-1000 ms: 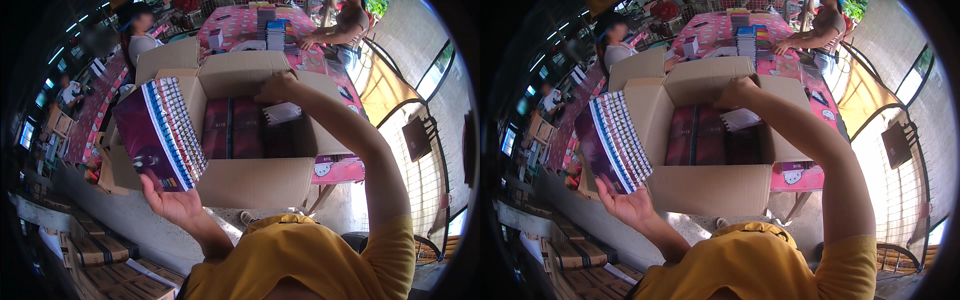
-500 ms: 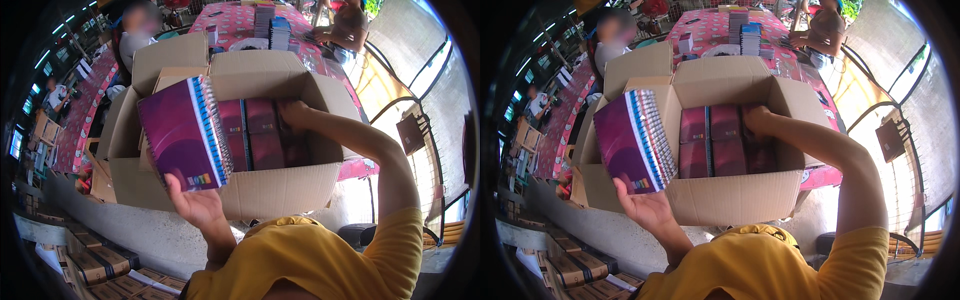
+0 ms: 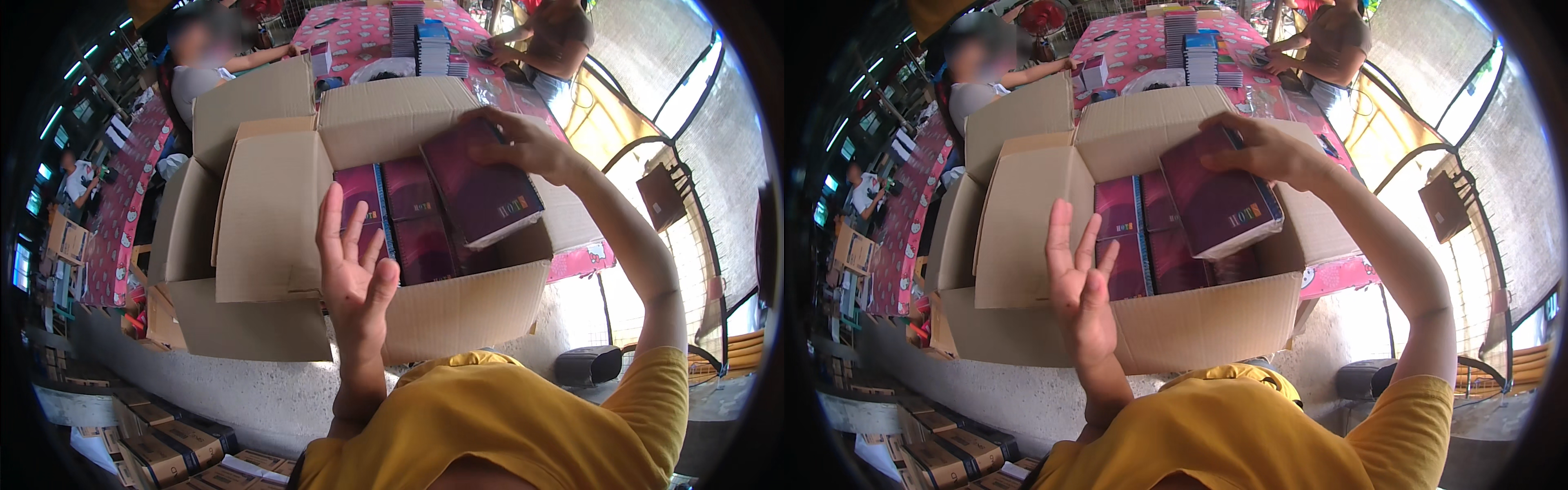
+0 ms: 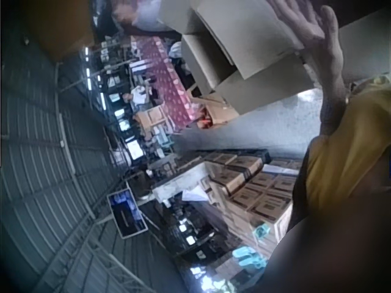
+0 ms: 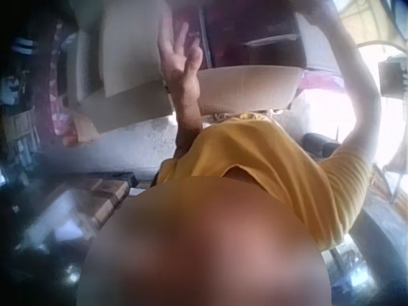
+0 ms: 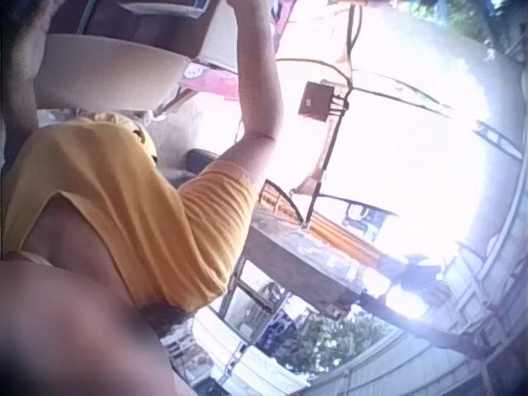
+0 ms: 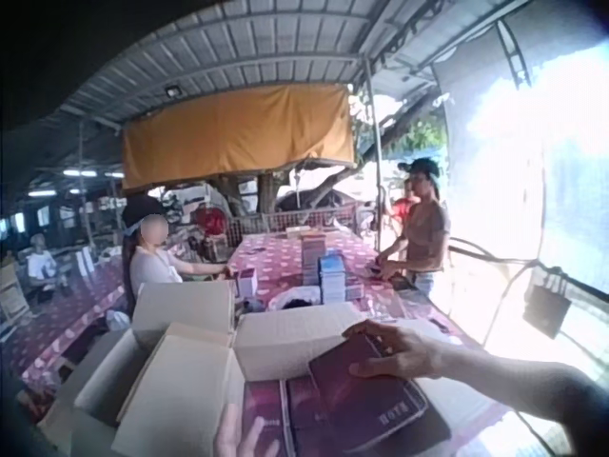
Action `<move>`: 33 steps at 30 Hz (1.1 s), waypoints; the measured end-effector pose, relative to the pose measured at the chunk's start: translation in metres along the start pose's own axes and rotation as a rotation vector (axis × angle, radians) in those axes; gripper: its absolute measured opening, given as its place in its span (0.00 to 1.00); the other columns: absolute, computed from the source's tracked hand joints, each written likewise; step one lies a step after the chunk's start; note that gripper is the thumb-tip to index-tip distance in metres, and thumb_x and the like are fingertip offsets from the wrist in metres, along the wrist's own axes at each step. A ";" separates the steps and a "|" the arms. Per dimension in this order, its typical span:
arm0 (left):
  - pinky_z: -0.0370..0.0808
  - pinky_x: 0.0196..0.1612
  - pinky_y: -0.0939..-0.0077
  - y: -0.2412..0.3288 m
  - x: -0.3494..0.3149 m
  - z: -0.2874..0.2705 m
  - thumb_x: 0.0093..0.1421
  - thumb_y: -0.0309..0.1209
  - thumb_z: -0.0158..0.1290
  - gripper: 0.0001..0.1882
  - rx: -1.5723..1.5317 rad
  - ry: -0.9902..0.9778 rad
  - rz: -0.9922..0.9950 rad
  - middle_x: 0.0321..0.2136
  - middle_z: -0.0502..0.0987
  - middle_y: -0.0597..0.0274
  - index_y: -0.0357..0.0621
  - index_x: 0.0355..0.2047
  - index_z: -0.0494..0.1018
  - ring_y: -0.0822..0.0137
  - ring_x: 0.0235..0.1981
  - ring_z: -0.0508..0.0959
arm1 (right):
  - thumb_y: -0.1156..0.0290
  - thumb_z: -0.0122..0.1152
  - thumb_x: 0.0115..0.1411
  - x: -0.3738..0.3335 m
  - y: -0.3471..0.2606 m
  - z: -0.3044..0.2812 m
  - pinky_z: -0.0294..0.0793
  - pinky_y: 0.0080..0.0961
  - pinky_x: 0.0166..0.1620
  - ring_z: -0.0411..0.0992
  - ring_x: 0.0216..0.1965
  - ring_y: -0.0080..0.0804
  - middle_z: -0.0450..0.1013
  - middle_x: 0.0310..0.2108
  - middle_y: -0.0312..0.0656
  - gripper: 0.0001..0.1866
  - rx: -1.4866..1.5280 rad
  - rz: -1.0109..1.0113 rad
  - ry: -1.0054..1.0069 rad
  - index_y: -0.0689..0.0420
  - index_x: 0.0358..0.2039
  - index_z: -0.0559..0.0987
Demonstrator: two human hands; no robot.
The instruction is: The person picks up an empty cardboard box from a stack, places it on a table, and then begins packing stacks of notebooks into the box.
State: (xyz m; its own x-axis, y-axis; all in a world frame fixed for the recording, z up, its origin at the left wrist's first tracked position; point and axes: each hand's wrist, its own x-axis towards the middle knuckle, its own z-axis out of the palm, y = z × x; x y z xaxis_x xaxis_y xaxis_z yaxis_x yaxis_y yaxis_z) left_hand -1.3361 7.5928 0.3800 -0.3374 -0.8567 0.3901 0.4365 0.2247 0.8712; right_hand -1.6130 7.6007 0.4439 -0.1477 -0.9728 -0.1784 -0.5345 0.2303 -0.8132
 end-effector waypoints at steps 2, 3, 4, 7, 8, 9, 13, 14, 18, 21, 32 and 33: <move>0.56 0.63 0.49 0.005 -0.002 -0.008 0.50 0.51 0.63 0.53 -0.035 0.051 0.020 0.67 0.47 0.51 0.38 0.66 0.48 0.48 0.66 0.54 | 0.51 0.65 0.54 -0.001 0.022 0.000 0.73 0.29 0.46 0.73 0.42 0.38 0.73 0.44 0.46 0.30 -0.545 -0.172 0.097 0.50 0.54 0.70; 0.59 0.61 0.50 0.009 -0.004 -0.012 0.50 0.50 0.63 0.52 -0.012 0.105 0.067 0.66 0.49 0.50 0.35 0.65 0.49 0.47 0.65 0.56 | 0.51 0.64 0.54 -0.007 0.028 -0.003 0.74 0.31 0.46 0.74 0.41 0.39 0.73 0.44 0.47 0.30 -0.759 -0.225 0.129 0.50 0.54 0.71; 0.63 0.59 0.51 0.014 -0.006 -0.010 0.51 0.49 0.61 0.49 -0.013 0.171 0.099 0.65 0.52 0.46 0.32 0.64 0.51 0.48 0.63 0.59 | 0.50 0.64 0.54 -0.013 0.031 -0.008 0.74 0.32 0.45 0.74 0.40 0.41 0.73 0.44 0.47 0.30 -0.973 -0.277 0.162 0.50 0.54 0.72; 0.64 0.58 0.53 0.020 -0.016 -0.019 0.57 0.48 0.52 0.44 0.099 0.158 0.158 0.63 0.54 0.41 0.33 0.65 0.50 0.50 0.61 0.61 | 0.53 0.66 0.53 -0.029 0.030 -0.024 0.74 0.33 0.42 0.73 0.38 0.39 0.73 0.43 0.46 0.27 -0.693 -0.285 0.333 0.52 0.51 0.75; 0.65 0.57 0.54 0.021 -0.021 -0.019 0.57 0.48 0.52 0.43 0.074 0.153 0.175 0.62 0.55 0.40 0.34 0.64 0.51 0.50 0.60 0.62 | 0.54 0.67 0.53 -0.038 0.019 -0.027 0.74 0.32 0.41 0.73 0.38 0.38 0.73 0.42 0.45 0.27 -0.621 -0.263 0.352 0.52 0.50 0.76; 0.66 0.57 0.54 0.019 -0.024 -0.016 0.57 0.47 0.53 0.42 0.044 0.137 0.187 0.61 0.57 0.39 0.34 0.64 0.51 0.51 0.60 0.63 | 0.57 0.68 0.52 -0.047 0.016 -0.033 0.74 0.31 0.40 0.71 0.35 0.34 0.73 0.41 0.44 0.26 -0.571 -0.259 0.402 0.53 0.50 0.76; 0.70 0.54 0.57 -0.005 -0.028 0.008 0.56 0.44 0.58 0.40 -0.185 -0.534 0.337 0.52 0.65 0.40 0.34 0.61 0.57 0.51 0.53 0.70 | 0.63 0.67 0.54 -0.089 0.039 -0.079 0.73 0.23 0.38 0.71 0.35 0.23 0.75 0.43 0.38 0.21 -0.303 -0.383 0.666 0.53 0.49 0.78; 0.71 0.53 0.58 -0.009 -0.031 0.028 0.56 0.46 0.59 0.38 -0.183 -0.675 0.288 0.48 0.67 0.41 0.34 0.59 0.61 0.51 0.51 0.71 | 0.65 0.66 0.55 -0.102 0.051 -0.094 0.72 0.22 0.38 0.71 0.36 0.21 0.75 0.44 0.37 0.20 -0.195 -0.425 0.735 0.54 0.48 0.78; 0.64 0.58 0.55 -0.056 -0.047 0.122 0.57 0.46 0.58 0.37 -0.207 -1.139 -0.220 0.58 0.61 0.48 0.40 0.61 0.59 0.52 0.58 0.65 | 0.61 0.62 0.60 -0.134 0.140 -0.135 0.68 0.17 0.37 0.71 0.36 0.19 0.77 0.37 0.35 0.18 -0.006 -0.255 1.027 0.57 0.47 0.79; 0.63 0.60 0.56 -0.101 -0.076 0.191 0.58 0.47 0.58 0.41 -0.152 -1.104 -0.580 0.62 0.53 0.51 0.43 0.65 0.52 0.54 0.62 0.59 | 0.54 0.62 0.58 -0.141 0.249 -0.153 0.67 0.18 0.34 0.70 0.32 0.19 0.77 0.33 0.36 0.25 0.197 0.002 0.891 0.58 0.49 0.77; 0.67 0.55 0.54 -0.352 -0.078 0.328 0.53 0.48 0.61 0.42 0.973 -0.266 -0.681 0.54 0.66 0.44 0.39 0.61 0.58 0.43 0.52 0.70 | 0.55 0.70 0.48 -0.104 0.489 -0.108 0.75 0.32 0.41 0.74 0.43 0.43 0.73 0.44 0.54 0.35 0.312 0.496 0.374 0.69 0.49 0.72; 0.68 0.52 0.53 -0.351 -0.083 0.350 0.50 0.43 0.63 0.39 0.974 -0.172 -0.707 0.53 0.67 0.44 0.38 0.57 0.59 0.43 0.52 0.69 | 0.60 0.70 0.46 -0.111 0.508 -0.118 0.75 0.32 0.39 0.74 0.36 0.39 0.73 0.44 0.51 0.33 0.297 0.483 0.423 0.68 0.48 0.72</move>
State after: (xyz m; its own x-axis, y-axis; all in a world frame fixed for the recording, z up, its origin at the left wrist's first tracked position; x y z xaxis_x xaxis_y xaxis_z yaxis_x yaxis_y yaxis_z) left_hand -1.7527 7.7477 0.1460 -0.3862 -0.8749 -0.2921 -0.6728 0.0506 0.7381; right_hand -1.9661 7.8290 0.1164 -0.6543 -0.6563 -0.3756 -0.0870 0.5587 -0.8248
